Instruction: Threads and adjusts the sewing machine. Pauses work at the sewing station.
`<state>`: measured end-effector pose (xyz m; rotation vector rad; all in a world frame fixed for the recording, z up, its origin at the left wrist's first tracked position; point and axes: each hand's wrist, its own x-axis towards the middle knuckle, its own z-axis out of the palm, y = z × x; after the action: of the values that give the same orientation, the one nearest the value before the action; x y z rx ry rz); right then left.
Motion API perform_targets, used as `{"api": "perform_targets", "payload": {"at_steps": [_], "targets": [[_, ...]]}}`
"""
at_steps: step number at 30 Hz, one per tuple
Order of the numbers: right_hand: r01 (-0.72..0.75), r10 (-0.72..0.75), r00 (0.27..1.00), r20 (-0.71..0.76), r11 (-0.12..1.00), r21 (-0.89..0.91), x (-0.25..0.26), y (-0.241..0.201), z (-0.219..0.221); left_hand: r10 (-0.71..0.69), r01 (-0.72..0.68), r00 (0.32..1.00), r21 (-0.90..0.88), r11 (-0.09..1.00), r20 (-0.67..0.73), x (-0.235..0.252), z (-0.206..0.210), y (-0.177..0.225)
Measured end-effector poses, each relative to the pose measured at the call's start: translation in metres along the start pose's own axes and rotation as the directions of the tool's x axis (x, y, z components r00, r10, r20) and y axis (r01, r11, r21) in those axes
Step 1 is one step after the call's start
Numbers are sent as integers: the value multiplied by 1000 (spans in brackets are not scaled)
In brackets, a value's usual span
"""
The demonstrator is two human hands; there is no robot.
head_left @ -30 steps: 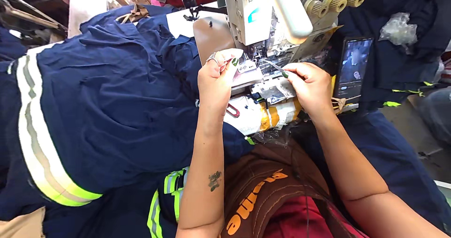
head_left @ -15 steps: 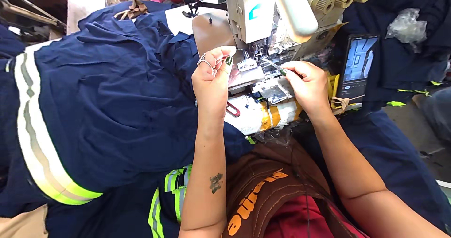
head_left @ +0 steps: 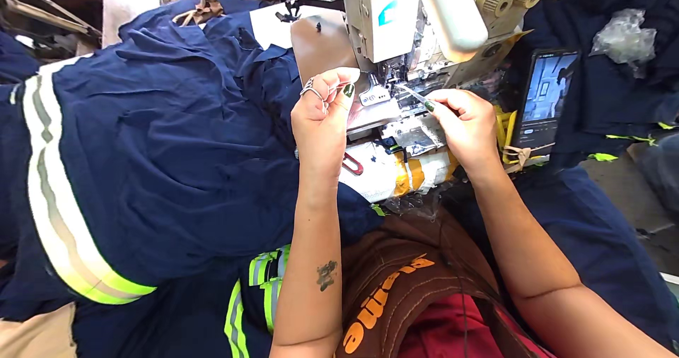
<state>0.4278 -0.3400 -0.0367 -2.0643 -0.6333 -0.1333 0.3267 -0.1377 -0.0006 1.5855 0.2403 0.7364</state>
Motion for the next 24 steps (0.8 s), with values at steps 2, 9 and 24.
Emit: {"api": "perform_targets", "payload": {"at_steps": [2, 9, 24], "targets": [[0, 0, 1000, -3, 1000, 7, 0, 1, 0, 5, -5, 1000, 8, 1000, 2, 0, 0, 0], [-1, 1, 1000, -1, 1000, -8, 1, 3, 1, 24, -25, 999, 46, 999, 22, 1, -1, -2], [-47, 47, 999, -21, 999, -5, 4, 3, 3, 2, -3, 1000, 36, 999, 12, 1, -1, -1]]}}
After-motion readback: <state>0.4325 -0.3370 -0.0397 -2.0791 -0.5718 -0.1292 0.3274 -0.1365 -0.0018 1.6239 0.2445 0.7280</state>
